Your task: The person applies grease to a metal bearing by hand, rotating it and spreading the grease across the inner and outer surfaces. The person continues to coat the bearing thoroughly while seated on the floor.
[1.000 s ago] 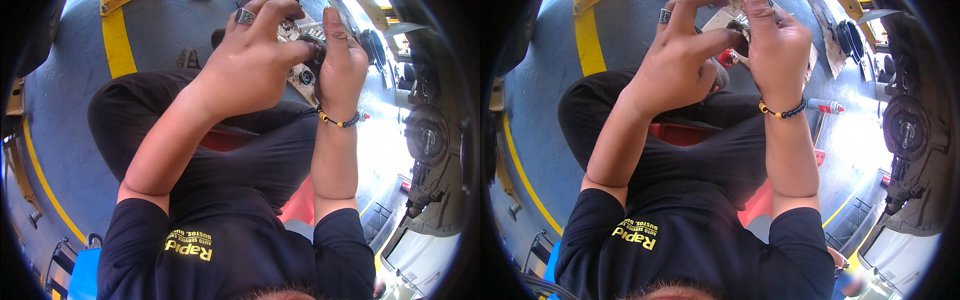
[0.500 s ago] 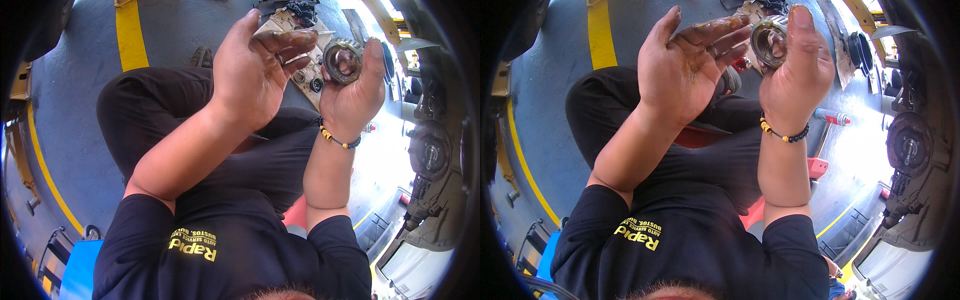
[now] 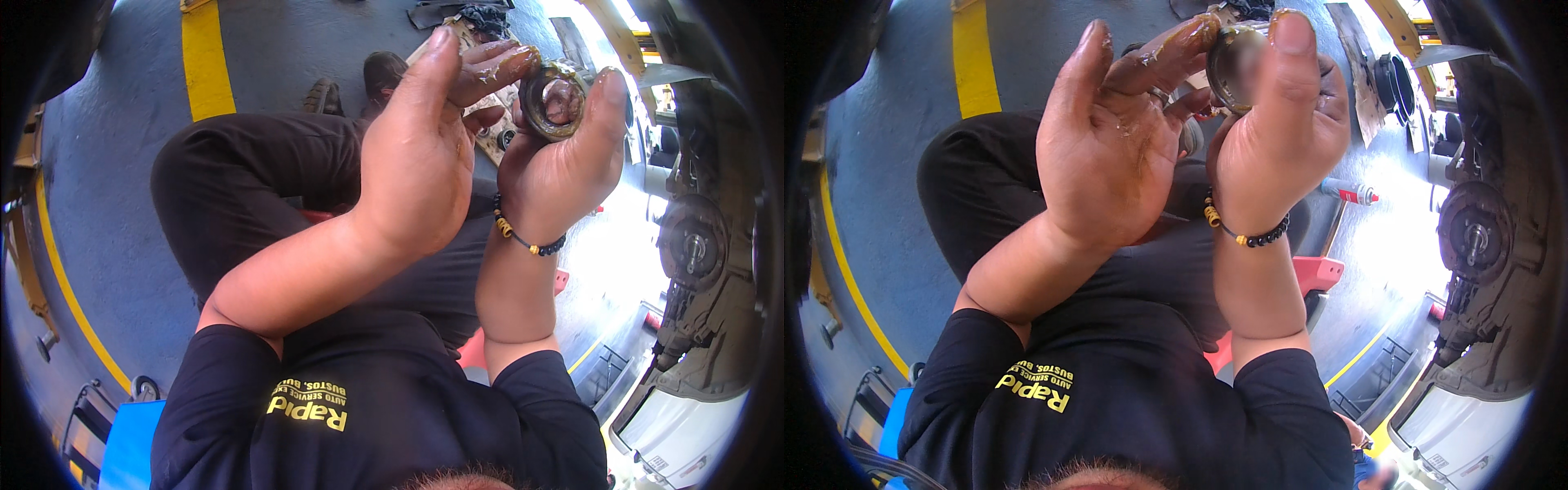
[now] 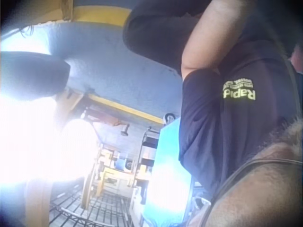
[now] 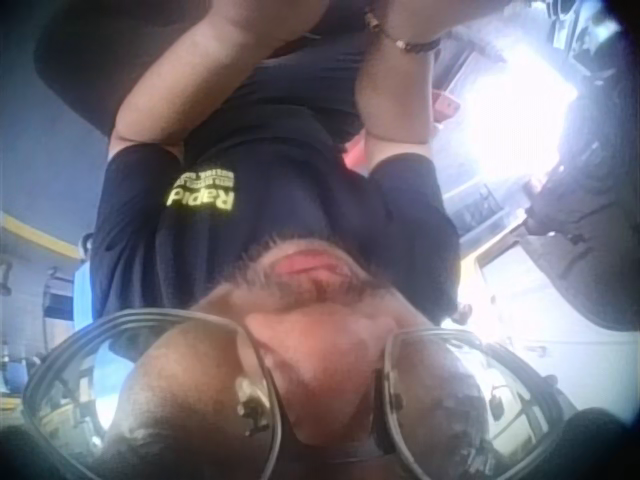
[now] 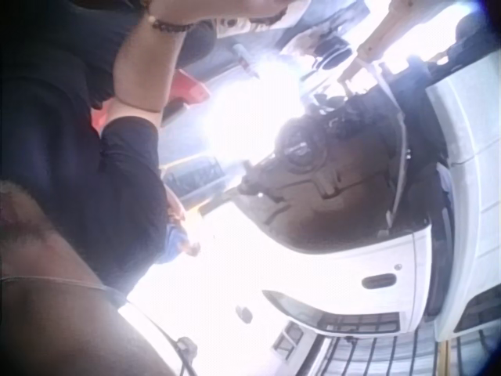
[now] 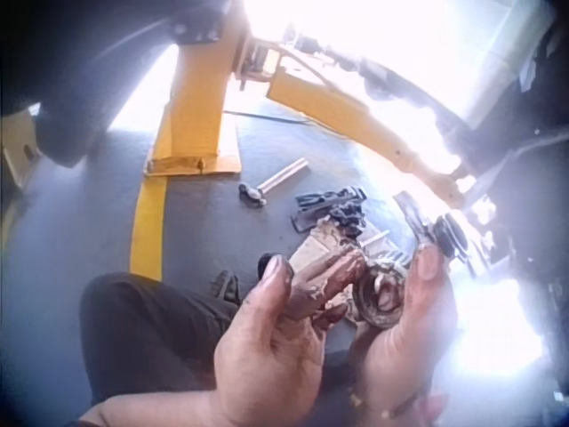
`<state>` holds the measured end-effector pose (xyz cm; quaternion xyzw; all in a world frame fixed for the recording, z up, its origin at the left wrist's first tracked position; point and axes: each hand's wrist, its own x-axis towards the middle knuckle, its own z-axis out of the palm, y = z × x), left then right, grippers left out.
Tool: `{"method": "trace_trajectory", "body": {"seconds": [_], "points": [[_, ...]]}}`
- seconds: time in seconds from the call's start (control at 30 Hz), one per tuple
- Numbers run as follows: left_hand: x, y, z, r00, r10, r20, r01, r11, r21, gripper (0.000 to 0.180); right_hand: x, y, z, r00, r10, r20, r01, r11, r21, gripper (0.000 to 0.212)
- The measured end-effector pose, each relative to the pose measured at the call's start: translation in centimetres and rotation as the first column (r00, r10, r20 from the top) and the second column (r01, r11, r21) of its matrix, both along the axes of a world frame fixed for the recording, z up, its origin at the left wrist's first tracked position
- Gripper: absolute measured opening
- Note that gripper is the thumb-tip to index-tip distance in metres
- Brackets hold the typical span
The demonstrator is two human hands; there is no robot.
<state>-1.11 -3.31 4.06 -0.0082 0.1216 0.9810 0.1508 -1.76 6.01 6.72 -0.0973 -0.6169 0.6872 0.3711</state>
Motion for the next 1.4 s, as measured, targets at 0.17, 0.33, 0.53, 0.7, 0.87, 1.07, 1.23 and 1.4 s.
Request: {"method": "trace_trajectory", "body": {"seconds": [0.17,0.33,0.53,0.7,0.87,1.07,1.23,1.4], "points": [[0.1,0.1,-0.1,0.996,0.057,-0.064,-0.066,0.989,-0.135,0.060,1.0,0.0,-0.2,0.993,0.114,0.019,-0.115,0.992,0.046,0.029],[-0.2,-0.2,-0.6,0.990,0.072,-0.121,-0.086,0.990,-0.115,0.063,1.2,0.1,0.3,0.985,0.167,0.035,-0.164,0.983,-0.084,0.026],[0.5,0.5,-0.3,0.973,0.126,-0.192,-0.159,0.973,-0.169,0.069,0.6,0.8,0.2,0.998,0.000,0.063,-0.011,0.983,0.182,0.028],[0.3,0.5,-0.5,0.975,0.110,-0.191,-0.145,0.973,-0.181,0.071,1.7,-1.1,0.9,0.975,0.218,-0.039,-0.221,0.945,-0.242,0.014],[0.8,-0.3,0.6,0.970,0.149,-0.191,-0.181,0.970,-0.164,0.064,0.3,0.4,1.0,0.997,0.076,-0.004,-0.076,0.997,-0.012,0.024],[1.4,0.8,0.4,0.948,0.119,-0.295,-0.199,0.945,-0.259,0.066,0.8,-0.4,1.5,0.999,-0.005,-0.036,0.003,0.998,-0.059,0.021],[1.4,0.3,0.0,0.910,0.106,-0.401,-0.227,0.936,-0.268,0.070,2.2,-1.6,2.0,0.999,0.040,0.009,-0.037,0.980,-0.195,0.022],[1.6,0.9,-0.6,0.897,0.142,-0.419,-0.250,0.944,-0.215,0.074,1.8,-0.1,1.6,0.995,0.009,-0.095,-0.022,0.990,-0.138,0.023]]}}
